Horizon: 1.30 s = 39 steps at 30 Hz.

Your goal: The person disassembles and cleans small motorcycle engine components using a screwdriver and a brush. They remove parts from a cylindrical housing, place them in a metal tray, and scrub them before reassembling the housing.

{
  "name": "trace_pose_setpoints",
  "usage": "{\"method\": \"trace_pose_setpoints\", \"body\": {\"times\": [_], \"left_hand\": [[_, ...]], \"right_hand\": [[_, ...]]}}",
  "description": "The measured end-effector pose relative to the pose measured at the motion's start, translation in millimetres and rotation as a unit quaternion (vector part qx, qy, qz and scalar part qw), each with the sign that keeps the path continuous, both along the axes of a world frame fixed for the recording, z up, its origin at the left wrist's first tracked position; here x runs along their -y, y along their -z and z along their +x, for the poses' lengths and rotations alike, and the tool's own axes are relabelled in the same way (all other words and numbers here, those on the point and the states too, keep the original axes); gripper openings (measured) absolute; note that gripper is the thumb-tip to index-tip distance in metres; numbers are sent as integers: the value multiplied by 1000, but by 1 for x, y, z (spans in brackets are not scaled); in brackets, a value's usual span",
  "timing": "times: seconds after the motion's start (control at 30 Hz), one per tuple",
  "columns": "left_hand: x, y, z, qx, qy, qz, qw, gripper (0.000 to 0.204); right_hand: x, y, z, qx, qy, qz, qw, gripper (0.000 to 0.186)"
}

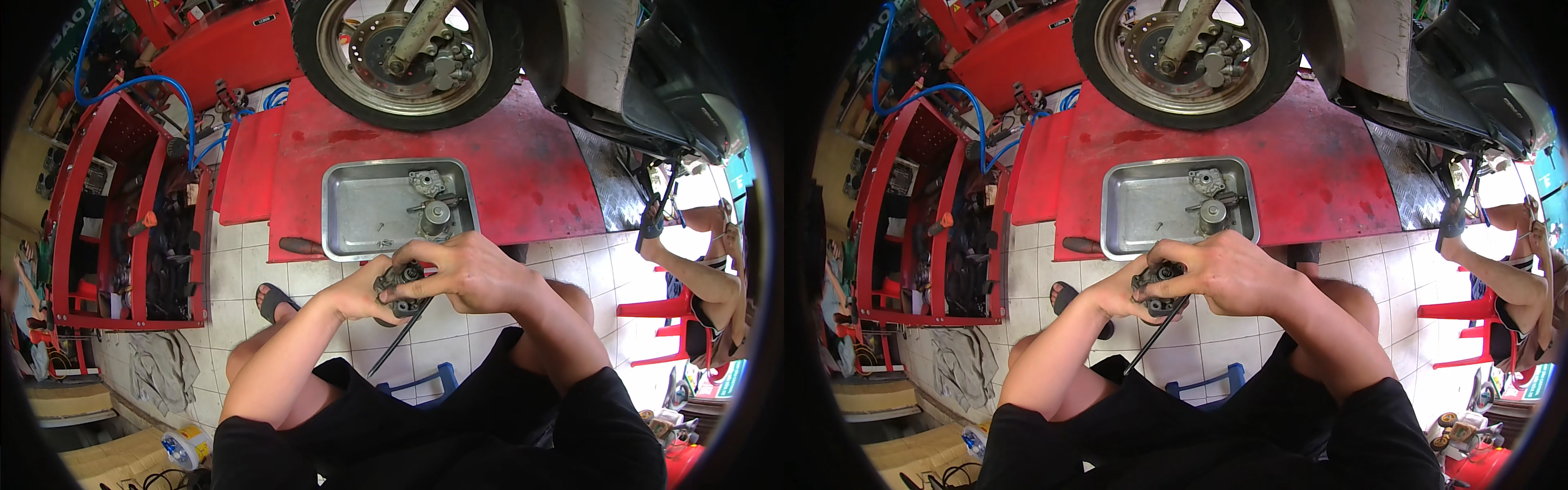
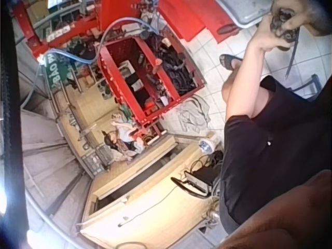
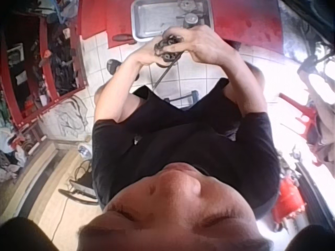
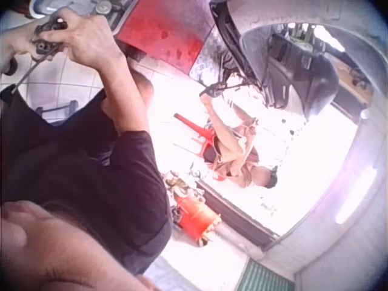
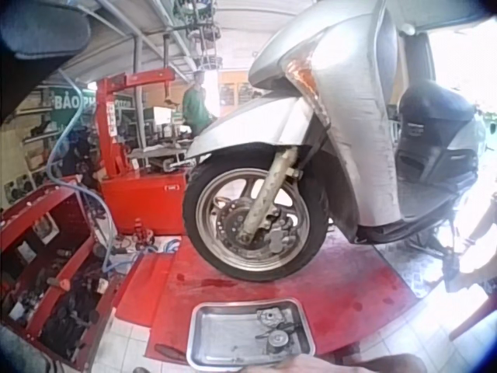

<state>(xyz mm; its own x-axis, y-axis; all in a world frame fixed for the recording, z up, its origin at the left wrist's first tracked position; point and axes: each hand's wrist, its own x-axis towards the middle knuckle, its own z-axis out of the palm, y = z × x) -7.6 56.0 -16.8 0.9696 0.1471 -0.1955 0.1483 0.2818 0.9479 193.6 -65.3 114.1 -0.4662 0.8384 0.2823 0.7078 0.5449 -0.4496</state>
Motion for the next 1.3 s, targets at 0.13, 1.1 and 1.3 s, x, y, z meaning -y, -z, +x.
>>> {"method": "trace_pose_setpoints", "body": {"times": [0.13,1.1,1.3], "left_hand": [[-1,0,-2,4,19,30,999,68],[2,-33,5,-8,4,-54,999,46],[4,-48,17,-122,-210,-85,966,26]], "right_hand": [[0,1,0,-5,-8,-2,1000,64],[3,0,1,-16,14,-4,1000,61],[2,-2,12,-63,98,10,993,41]]}}
